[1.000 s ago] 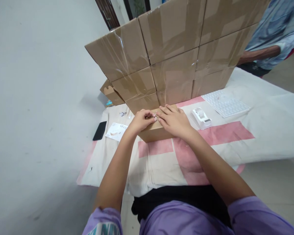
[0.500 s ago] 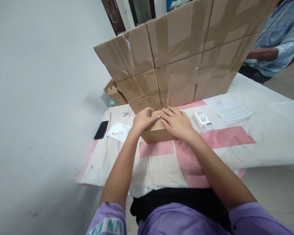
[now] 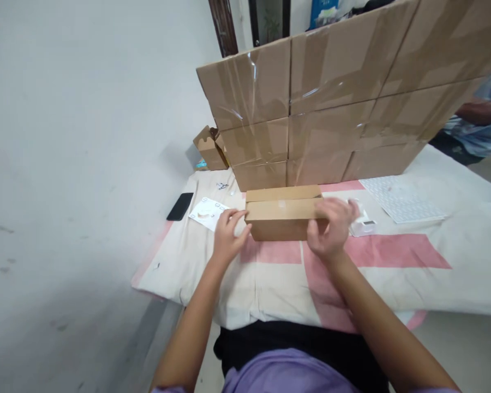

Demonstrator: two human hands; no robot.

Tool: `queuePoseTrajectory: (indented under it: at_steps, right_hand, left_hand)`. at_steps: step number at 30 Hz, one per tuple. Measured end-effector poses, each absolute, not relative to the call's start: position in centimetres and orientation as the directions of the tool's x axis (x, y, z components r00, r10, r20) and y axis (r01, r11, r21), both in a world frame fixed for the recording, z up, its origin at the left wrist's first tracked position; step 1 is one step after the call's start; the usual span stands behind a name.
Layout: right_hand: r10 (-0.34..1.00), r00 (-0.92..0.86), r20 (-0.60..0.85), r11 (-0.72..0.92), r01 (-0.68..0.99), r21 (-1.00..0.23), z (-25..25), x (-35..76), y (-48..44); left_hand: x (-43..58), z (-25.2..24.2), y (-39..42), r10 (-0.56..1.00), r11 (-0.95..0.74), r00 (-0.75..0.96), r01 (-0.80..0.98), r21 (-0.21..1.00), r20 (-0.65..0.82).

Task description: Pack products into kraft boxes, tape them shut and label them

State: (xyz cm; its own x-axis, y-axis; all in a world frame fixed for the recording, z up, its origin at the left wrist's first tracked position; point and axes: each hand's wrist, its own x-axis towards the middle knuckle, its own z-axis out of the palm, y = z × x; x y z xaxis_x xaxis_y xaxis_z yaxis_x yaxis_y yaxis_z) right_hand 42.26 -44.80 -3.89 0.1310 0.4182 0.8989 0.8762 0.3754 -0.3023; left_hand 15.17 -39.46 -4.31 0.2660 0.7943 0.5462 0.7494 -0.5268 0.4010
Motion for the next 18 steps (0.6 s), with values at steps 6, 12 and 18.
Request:
queuePoseTrajectory:
  at_steps: [6, 12, 18]
  right_hand:
    - [0.421, -0.362, 0.832, 0.83, 0.524, -0.193, -8.5, 34.2, -47.6]
    - [0.931, -0.282, 0.232, 0.258, 0.061, -0.964, -9.3, 24.5, -40.9]
    - [0.927, -0.314, -0.204, -0.308, -0.33, -0.892, -10.4, 21.1, -34.2]
  left_hand:
    - [7.5, -9.9, -35.0, 0.958, -0.114, 0.014, 0.936, 0.333, 0.288]
    - [7.4, -10.9, -34.4, 0.953, -0.077, -0.018, 0.95, 0.301, 0.301]
    - [5.3, -10.3, -35.3, 0.919, -0.069, -0.061, 0.948, 0.31, 0.39]
